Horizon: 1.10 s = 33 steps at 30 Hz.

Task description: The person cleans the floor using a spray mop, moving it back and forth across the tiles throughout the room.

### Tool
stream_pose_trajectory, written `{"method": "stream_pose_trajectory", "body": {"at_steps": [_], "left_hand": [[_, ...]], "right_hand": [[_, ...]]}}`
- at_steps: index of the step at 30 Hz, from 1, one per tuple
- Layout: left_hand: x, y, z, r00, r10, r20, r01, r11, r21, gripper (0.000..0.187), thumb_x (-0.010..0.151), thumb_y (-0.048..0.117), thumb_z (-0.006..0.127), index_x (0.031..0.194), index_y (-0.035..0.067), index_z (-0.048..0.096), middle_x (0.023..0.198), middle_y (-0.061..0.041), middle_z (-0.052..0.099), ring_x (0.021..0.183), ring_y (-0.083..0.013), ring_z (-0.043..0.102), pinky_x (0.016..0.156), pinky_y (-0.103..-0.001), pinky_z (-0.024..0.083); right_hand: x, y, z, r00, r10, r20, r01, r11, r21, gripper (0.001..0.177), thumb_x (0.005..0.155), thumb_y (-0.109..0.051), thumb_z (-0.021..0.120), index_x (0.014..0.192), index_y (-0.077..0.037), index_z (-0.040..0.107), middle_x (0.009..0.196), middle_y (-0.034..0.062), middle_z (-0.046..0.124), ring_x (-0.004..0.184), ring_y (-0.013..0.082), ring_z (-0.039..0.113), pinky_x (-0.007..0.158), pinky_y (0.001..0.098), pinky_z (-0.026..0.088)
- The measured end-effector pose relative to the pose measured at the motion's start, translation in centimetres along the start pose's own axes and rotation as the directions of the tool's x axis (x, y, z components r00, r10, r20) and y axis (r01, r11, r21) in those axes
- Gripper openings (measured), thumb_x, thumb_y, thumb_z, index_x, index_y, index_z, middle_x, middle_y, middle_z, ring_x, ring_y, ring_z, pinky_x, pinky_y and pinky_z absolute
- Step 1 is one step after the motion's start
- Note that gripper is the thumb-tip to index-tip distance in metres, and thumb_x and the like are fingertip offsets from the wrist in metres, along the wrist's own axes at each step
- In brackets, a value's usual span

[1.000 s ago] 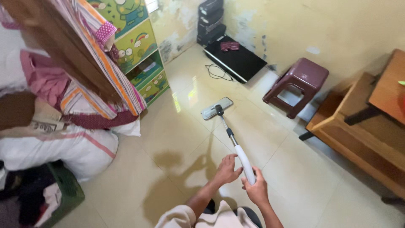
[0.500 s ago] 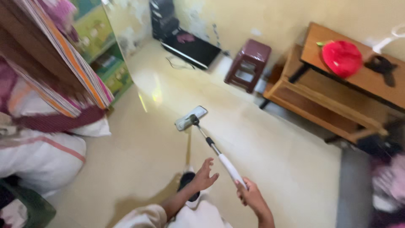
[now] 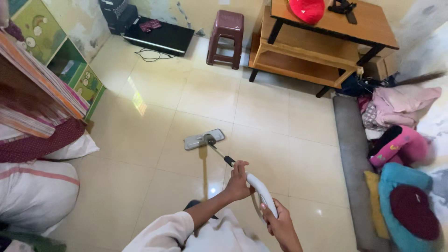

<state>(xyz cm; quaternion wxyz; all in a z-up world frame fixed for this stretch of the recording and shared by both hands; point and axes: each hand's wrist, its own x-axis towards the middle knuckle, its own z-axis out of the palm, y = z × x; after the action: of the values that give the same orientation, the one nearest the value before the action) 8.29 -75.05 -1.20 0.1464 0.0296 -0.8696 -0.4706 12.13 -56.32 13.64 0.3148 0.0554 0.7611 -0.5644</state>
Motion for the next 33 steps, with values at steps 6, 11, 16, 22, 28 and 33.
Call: {"method": "stream_pose_trajectory", "body": {"at_steps": [6,11,16,22,28,33], "left_hand": [[-5.5,-0.4,-1.4,0.988,-0.1,0.114,0.101,0.995,-0.003,0.1,0.068,0.02,0.088,0.142,-0.002,0.026,0.14,-0.026,0.032,0.133,-0.0482,0.038,0.107,-0.054,0.041],[-9.2,-1.4,-6.8,0.993,-0.102,0.058,0.096,0.99,0.098,0.113,0.061,0.018,0.095,0.14,-0.005,0.018,0.136,-0.03,0.027,0.131,-0.0554,0.036,0.104,-0.049,0.046],[-13.6,-1.3,-10.0,0.986,-0.127,0.103,0.132,0.991,-0.038,0.111,0.069,0.012,0.087,0.152,0.002,0.014,0.147,-0.03,0.022,0.124,-0.0538,0.049,0.103,-0.05,0.05],[-14.8,-4.3,-9.8,0.991,-0.071,0.115,0.07,0.997,0.015,0.109,0.066,0.005,0.082,0.149,0.003,0.011,0.142,-0.034,0.02,0.127,-0.0601,0.041,0.098,-0.053,0.049],[-14.8,-6.1,-7.4,0.975,-0.207,0.084,0.21,0.977,-0.024,0.081,0.087,0.005,0.067,0.152,0.012,0.02,0.152,-0.028,0.032,0.112,-0.054,0.059,0.084,-0.058,0.053],[-12.5,-6.0,-7.5,0.943,-0.253,0.218,0.265,0.964,-0.028,0.09,0.078,0.002,0.069,0.147,0.018,0.014,0.148,-0.028,0.03,0.101,-0.0545,0.06,0.078,-0.06,0.052]], "right_hand": [[-3.2,4.9,3.4,0.999,-0.049,-0.009,0.05,0.998,0.045,0.037,0.091,-0.03,0.07,0.115,-0.002,0.066,0.06,0.002,0.051,0.04,0.0086,0.04,0.037,0.0275,0.033],[-4.1,5.0,8.6,0.993,-0.038,0.109,0.03,0.997,0.078,0.037,0.09,-0.029,0.07,0.118,-0.005,0.063,0.064,0.0014,0.057,0.042,0.0107,0.049,0.038,0.0281,0.039],[-5.5,3.2,13.7,0.98,0.041,0.193,-0.079,0.978,0.193,0.038,0.089,-0.028,0.071,0.116,-0.003,0.061,0.066,0.0012,0.057,0.042,0.0126,0.049,0.039,0.0293,0.038],[-6.7,5.0,18.3,0.988,-0.107,-0.113,0.116,0.991,0.068,0.033,0.085,-0.023,0.079,0.107,-0.001,0.066,0.071,0.0062,0.064,0.054,0.01,0.053,0.047,0.0273,0.041],[-5.3,9.1,19.7,0.924,-0.289,-0.251,0.294,0.956,-0.018,0.034,0.081,-0.013,0.081,0.107,0.0,0.062,0.08,0.0068,0.069,0.066,0.0116,0.061,0.059,0.0284,0.051],[-2.0,11.4,19.5,0.897,-0.34,-0.283,0.359,0.933,0.016,0.028,0.084,-0.008,0.076,0.106,0.001,0.061,0.084,0.005,0.068,0.073,0.0102,0.064,0.066,0.028,0.052]]}}
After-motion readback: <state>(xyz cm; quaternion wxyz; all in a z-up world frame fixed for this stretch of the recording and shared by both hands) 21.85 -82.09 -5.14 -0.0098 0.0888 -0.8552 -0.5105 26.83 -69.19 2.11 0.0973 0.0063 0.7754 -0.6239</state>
